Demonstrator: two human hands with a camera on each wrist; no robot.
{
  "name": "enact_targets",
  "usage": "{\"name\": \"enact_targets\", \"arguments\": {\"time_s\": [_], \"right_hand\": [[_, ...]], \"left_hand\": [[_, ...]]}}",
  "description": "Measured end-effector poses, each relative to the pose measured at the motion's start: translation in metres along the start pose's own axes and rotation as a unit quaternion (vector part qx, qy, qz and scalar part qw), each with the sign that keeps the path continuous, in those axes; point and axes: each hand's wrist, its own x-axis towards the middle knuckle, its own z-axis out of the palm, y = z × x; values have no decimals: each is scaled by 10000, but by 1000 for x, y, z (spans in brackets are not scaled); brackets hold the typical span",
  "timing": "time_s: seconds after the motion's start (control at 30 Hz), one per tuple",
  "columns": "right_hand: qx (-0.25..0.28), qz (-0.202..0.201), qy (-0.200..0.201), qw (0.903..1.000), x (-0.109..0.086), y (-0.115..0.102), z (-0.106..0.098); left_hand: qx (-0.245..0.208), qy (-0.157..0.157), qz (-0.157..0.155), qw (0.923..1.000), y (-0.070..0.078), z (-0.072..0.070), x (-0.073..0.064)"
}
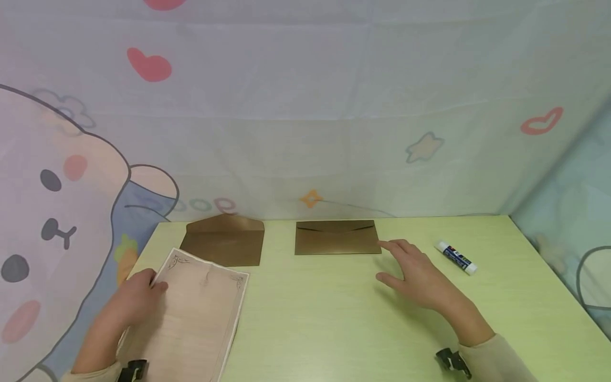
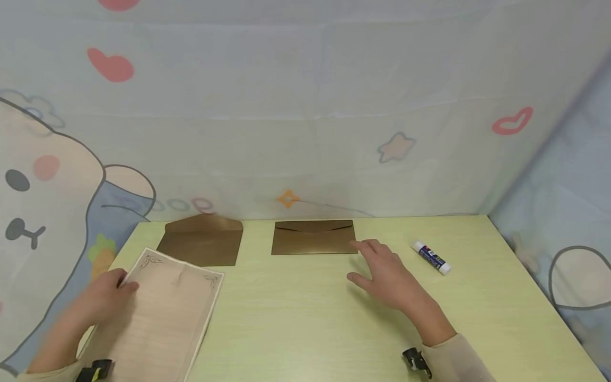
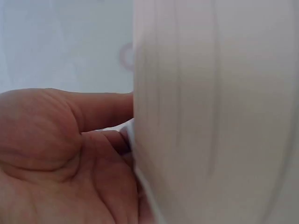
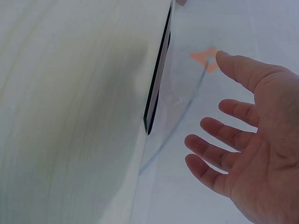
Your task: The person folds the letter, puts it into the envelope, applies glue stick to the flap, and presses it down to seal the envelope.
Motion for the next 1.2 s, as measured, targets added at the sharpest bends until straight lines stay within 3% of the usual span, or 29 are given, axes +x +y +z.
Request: {"name": "enact_targets", "arguments": {"time_s": [0.17,0.3,0.57,0.7,0.93,1.2], "right_hand": [[83,30,-14,10000,0,1,-2],[140,24,-23,9999,1,1,-3],[422,-17,15,9991,8,-4,-6],[642,-62,83,9979,12,-7,-7],[1238,-31,222,9921,22,-11,-6],[1985,252,502,9785,36,-19,3]], "left_hand": [[-571,112,167,9982,15,-11,-2],[-1135,254,175,9931,37,-8,-1],[-2231,609,514,9715,84,23,17],[-2701,737,527,9586,110,38,29],[-3441,728,504,9347,154,61,55],[-3890,700,654,9162,192,99,78]]}}
